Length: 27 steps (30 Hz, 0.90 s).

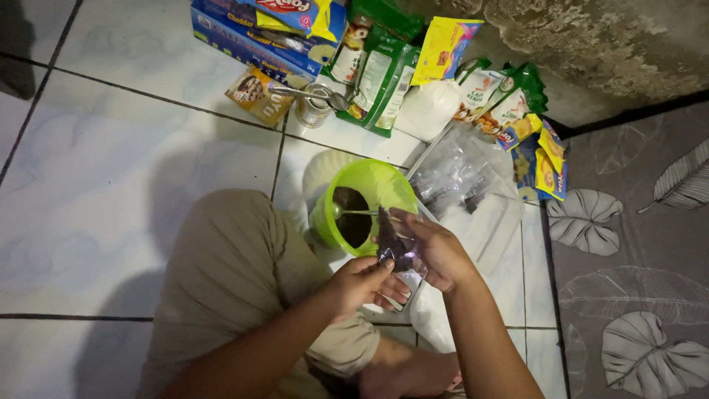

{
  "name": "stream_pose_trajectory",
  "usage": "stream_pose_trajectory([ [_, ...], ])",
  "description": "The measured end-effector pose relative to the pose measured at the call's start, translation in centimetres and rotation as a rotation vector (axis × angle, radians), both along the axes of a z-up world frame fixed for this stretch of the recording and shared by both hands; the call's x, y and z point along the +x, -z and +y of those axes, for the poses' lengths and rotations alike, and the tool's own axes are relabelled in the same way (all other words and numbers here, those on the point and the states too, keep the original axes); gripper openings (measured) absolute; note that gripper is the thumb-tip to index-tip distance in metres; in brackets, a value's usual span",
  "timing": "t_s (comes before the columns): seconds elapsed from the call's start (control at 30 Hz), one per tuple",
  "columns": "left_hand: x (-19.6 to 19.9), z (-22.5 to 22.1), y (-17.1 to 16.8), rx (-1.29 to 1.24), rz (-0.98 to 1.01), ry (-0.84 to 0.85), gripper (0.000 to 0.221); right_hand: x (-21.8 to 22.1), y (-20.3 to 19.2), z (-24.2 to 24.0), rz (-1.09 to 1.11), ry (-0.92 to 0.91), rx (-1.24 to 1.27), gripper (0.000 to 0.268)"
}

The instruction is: Packaging powder into small plastic bags using a spoon and weighing them on a digital scale

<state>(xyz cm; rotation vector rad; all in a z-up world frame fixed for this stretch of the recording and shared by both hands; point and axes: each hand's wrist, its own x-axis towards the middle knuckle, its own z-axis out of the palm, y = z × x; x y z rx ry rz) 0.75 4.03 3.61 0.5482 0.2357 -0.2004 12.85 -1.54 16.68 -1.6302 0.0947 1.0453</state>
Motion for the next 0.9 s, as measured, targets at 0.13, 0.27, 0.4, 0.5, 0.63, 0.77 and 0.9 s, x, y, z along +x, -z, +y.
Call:
stream_pose_trajectory([
  [0.13, -0.1, 0.1, 0.0, 0.019, -0.015, 0.004, 0.031, 2.0, 3.0, -2.1, -0.012, -0.024, 0.021, 0.054],
  [0.27, 0.0, 0.0, 0.3, 0.014, -0.022, 0.006, 0.032, -0.1, 0.0, 0.0, -0.032, 0.025, 0.031, 0.052],
  [0.4, -0.1, -0.1, 0.4, 0.016, -0.023, -0.002, 0.032, 0.6, 1.3, -0.7, -0.033, -0.007, 0.003, 0.052],
  [0.5, -0.1, 0.1, 0.2, 0.03, -0.026, -0.011, 0.032, 0.5, 1.0, -0.5, -0.055, -0.028, -0.01, 0.052],
  [0.63, -0.1, -0.2, 0.4, 0.053, -0.018, 0.001, 0.032, 0.3, 0.9, -0.5, -0.036, 0.025, -0.05, 0.051],
  [0.77, -0.1, 0.0, 0.3, 0.039, -0.017, -0.005, 0.033, 0.9, 1.7, -1.0, -0.03, 0.025, -0.033, 0.053],
  [0.9, -0.2, -0.2, 0.3, 0.028, -0.016, -0.007, 0.032, 1.4, 2.6, -1.5, -0.053, 0.006, -0.013, 0.053],
])
